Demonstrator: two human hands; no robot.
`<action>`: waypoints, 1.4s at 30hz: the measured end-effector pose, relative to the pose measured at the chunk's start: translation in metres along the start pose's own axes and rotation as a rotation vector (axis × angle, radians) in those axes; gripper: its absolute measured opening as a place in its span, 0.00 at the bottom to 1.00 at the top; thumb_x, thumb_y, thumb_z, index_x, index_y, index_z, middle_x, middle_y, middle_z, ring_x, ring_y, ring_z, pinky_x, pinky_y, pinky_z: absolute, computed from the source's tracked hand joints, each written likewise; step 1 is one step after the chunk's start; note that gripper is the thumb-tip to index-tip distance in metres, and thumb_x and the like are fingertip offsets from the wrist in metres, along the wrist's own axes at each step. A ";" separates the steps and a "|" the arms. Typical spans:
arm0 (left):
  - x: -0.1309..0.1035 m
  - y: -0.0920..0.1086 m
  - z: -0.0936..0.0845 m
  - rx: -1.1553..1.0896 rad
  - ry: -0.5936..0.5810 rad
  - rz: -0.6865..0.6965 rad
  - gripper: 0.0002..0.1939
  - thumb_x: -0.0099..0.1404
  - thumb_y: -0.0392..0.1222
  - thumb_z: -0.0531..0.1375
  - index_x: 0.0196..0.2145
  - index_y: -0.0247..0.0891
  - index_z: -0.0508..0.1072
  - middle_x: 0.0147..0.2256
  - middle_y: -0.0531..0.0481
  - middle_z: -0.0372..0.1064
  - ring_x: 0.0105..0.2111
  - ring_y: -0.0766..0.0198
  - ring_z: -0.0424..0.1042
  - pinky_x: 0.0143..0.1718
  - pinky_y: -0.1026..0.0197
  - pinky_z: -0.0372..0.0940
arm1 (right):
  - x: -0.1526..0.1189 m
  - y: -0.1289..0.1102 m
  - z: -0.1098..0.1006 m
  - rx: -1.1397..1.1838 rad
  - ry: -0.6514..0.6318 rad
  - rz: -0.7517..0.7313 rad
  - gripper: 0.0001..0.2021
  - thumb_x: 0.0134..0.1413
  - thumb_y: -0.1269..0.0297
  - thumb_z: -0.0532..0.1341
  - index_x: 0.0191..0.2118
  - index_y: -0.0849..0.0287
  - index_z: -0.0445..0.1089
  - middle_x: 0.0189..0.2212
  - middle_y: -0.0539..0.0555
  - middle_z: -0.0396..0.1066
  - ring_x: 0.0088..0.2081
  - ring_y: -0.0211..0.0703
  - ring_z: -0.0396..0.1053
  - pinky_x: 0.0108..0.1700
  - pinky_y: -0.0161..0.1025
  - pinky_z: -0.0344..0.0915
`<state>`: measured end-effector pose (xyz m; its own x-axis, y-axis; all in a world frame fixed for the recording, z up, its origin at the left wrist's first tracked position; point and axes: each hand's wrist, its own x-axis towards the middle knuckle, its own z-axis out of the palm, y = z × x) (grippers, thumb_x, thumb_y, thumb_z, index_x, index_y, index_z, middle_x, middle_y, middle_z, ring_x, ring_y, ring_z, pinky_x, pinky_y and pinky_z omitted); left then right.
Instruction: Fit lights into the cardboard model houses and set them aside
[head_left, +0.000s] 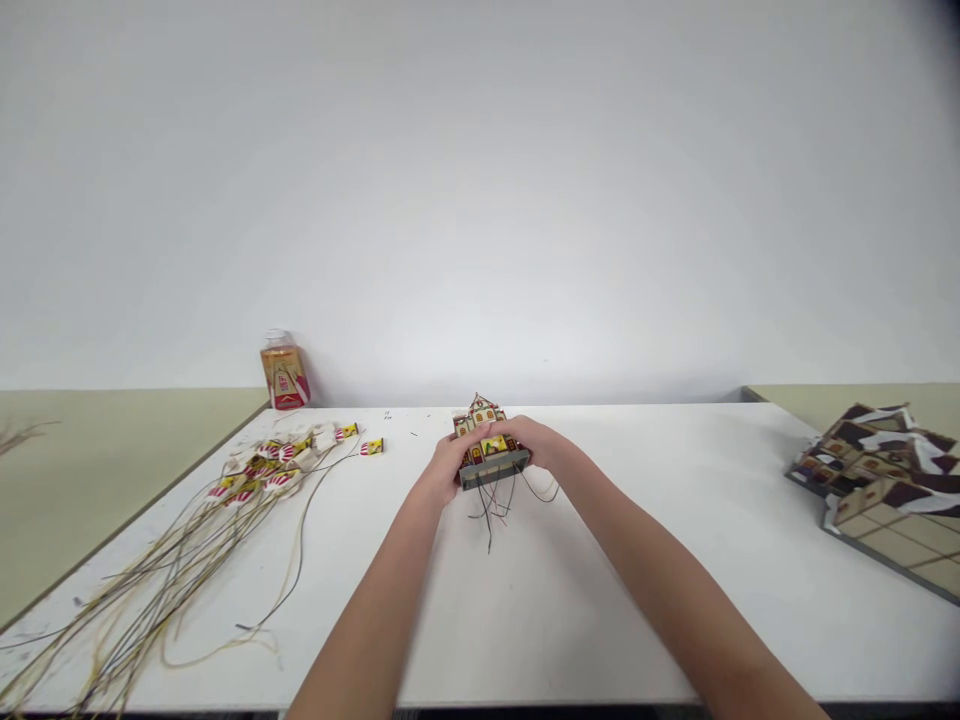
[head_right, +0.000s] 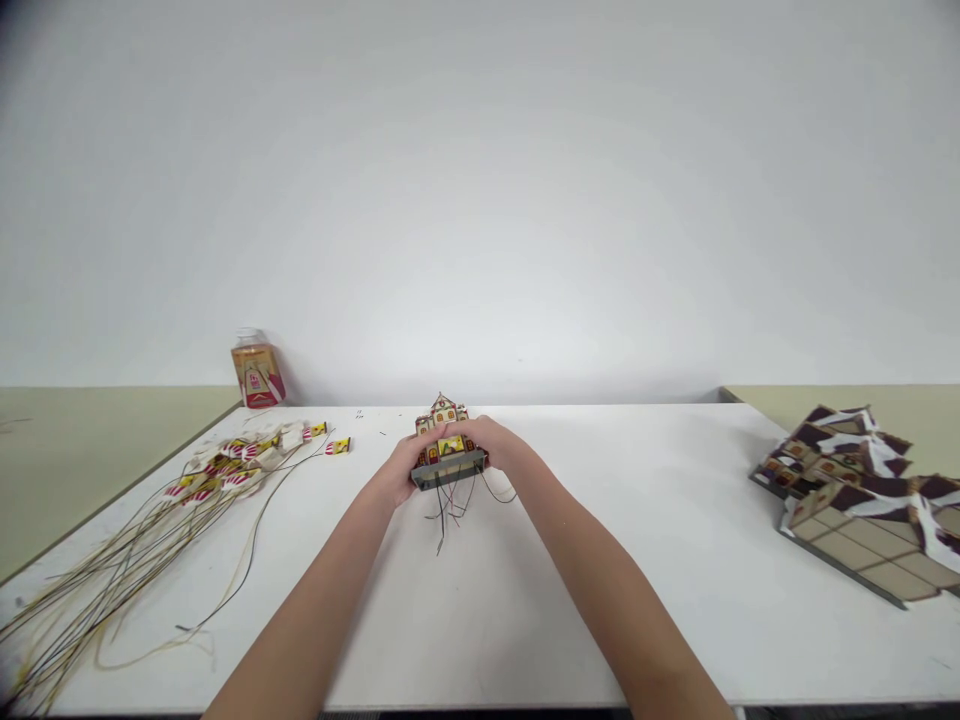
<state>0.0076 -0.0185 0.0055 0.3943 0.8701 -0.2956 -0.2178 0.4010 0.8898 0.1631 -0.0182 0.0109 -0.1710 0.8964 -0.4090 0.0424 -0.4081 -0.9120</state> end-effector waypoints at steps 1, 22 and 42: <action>0.000 0.000 -0.001 -0.004 0.001 -0.002 0.29 0.47 0.51 0.70 0.42 0.27 0.72 0.37 0.35 0.75 0.33 0.51 0.76 0.32 0.57 0.72 | 0.001 0.002 0.001 0.039 -0.008 0.000 0.18 0.36 0.55 0.68 0.34 0.59 0.70 0.30 0.53 0.73 0.29 0.41 0.70 0.26 0.34 0.66; 0.000 0.004 -0.004 0.012 -0.018 -0.004 0.29 0.50 0.51 0.69 0.43 0.28 0.72 0.42 0.33 0.73 0.35 0.51 0.76 0.32 0.55 0.73 | -0.009 -0.008 0.003 -0.070 0.032 0.013 0.26 0.37 0.43 0.67 0.38 0.58 0.71 0.37 0.56 0.74 0.33 0.44 0.72 0.32 0.38 0.69; -0.048 0.128 -0.138 0.428 0.581 0.615 0.11 0.66 0.40 0.50 0.42 0.31 0.66 0.39 0.43 0.74 0.40 0.57 0.75 0.43 0.54 0.72 | -0.199 0.031 -0.130 -0.185 0.556 -0.221 0.27 0.47 0.41 0.62 0.49 0.51 0.68 0.54 0.59 0.66 0.47 0.54 0.72 0.46 0.44 0.72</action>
<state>-0.1623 0.0309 0.0852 -0.2118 0.9467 0.2429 0.1518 -0.2137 0.9650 0.3263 -0.1864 0.0598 0.3403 0.9326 -0.1201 0.2429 -0.2106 -0.9469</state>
